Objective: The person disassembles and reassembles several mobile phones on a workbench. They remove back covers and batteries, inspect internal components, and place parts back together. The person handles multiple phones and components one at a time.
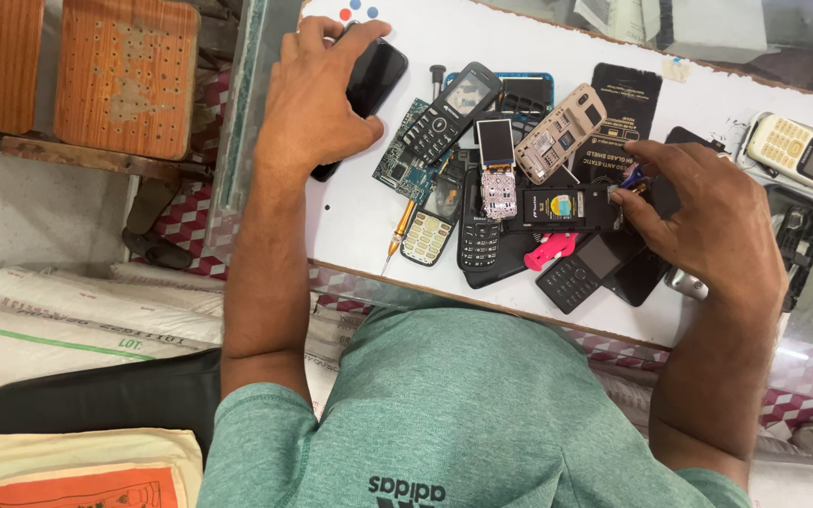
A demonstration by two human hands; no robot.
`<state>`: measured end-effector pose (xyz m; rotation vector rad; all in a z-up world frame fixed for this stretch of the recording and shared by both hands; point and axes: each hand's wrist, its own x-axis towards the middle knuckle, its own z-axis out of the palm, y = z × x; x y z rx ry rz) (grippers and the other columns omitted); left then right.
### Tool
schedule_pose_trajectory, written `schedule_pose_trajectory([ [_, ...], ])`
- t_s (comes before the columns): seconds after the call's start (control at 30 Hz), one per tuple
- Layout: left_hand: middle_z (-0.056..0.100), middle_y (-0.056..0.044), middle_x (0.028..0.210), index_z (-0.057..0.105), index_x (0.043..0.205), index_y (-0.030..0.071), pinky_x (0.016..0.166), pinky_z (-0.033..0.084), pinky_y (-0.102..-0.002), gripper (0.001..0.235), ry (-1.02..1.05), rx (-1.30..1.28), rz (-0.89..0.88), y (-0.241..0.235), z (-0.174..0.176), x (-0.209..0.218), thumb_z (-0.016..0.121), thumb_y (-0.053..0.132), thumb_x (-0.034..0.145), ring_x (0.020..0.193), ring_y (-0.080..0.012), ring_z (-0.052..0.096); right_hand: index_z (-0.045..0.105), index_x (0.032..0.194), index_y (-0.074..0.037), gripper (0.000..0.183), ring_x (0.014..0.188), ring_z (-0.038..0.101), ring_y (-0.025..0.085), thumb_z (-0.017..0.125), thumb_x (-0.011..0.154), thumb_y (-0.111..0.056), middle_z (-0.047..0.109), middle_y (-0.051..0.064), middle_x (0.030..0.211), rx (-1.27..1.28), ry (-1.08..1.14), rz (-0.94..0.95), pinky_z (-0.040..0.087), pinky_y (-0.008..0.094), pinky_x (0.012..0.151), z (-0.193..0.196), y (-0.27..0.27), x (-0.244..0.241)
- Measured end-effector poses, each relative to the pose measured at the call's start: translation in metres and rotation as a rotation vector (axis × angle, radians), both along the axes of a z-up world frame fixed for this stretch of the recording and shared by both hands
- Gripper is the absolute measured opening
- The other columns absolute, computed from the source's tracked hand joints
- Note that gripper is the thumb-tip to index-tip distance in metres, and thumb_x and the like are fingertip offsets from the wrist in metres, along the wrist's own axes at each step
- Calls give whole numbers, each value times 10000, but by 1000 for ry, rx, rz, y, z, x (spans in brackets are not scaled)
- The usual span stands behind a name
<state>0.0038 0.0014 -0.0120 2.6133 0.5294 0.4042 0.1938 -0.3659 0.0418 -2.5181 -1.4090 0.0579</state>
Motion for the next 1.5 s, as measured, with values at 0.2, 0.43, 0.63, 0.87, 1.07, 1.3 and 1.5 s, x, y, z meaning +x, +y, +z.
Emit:
schedule_pose_trajectory([
  [0.2, 525, -144, 1345, 587, 1453, 279, 974, 504, -512, 895, -17, -54, -20, -3, -3, 4, 931, 144, 638, 1166, -403, 512, 691, 1369, -139, 510, 939, 709, 302, 826, 913, -324, 728, 113, 1105, -11, -32, 26, 577, 429, 804, 0, 0, 0],
  [0.43, 481, -170, 1424, 456, 1549, 251, 1049, 459, -528, 1045, -7, -101, -45, 1, -4, 2, 969, 178, 642, 1293, -418, 473, 687, 1364, -174, 502, 857, 697, 299, 815, 910, -345, 713, 118, 1025, -66, -11, -17, 572, 434, 758, 5, 2, -1],
  [0.63, 489, -195, 1448, 480, 1545, 168, 1086, 437, -504, 1008, -111, -84, -83, 9, -4, 3, 1020, 299, 704, 1304, -423, 470, 683, 1349, -170, 500, 834, 693, 269, 812, 902, -354, 704, 103, 984, -73, 14, -24, 572, 429, 729, 7, 6, -2],
  [0.87, 589, -122, 1432, 565, 1490, 147, 1154, 440, -481, 697, -292, -58, -215, -17, 10, 13, 926, 227, 900, 1338, -343, 537, 673, 1344, -152, 483, 861, 683, 291, 807, 915, -330, 701, 106, 1011, -8, 15, -10, 566, 446, 728, 4, 2, 0],
  [1.07, 629, -121, 1293, 586, 1420, 136, 1006, 440, -482, 697, -194, 14, -326, -49, 14, 30, 912, 323, 834, 1200, -327, 562, 677, 1330, -149, 471, 879, 681, 304, 802, 905, -308, 696, 106, 1006, 8, 19, -15, 565, 453, 752, 7, 6, -1],
  [1.3, 627, -126, 1255, 569, 1427, 131, 958, 473, -455, 742, -82, -24, -297, -55, 16, 32, 895, 329, 790, 1099, -311, 579, 676, 1331, -158, 469, 884, 681, 310, 791, 904, -315, 701, 99, 1003, 7, 27, -25, 563, 456, 761, 9, 8, -2],
  [1.5, 636, -108, 1230, 575, 1420, 170, 918, 534, -425, 732, -89, -86, -244, -62, 21, 31, 881, 288, 765, 1101, -302, 620, 671, 1323, -155, 484, 867, 686, 312, 788, 883, -319, 705, 107, 1002, -8, 41, -32, 560, 456, 743, 11, 11, -3],
])
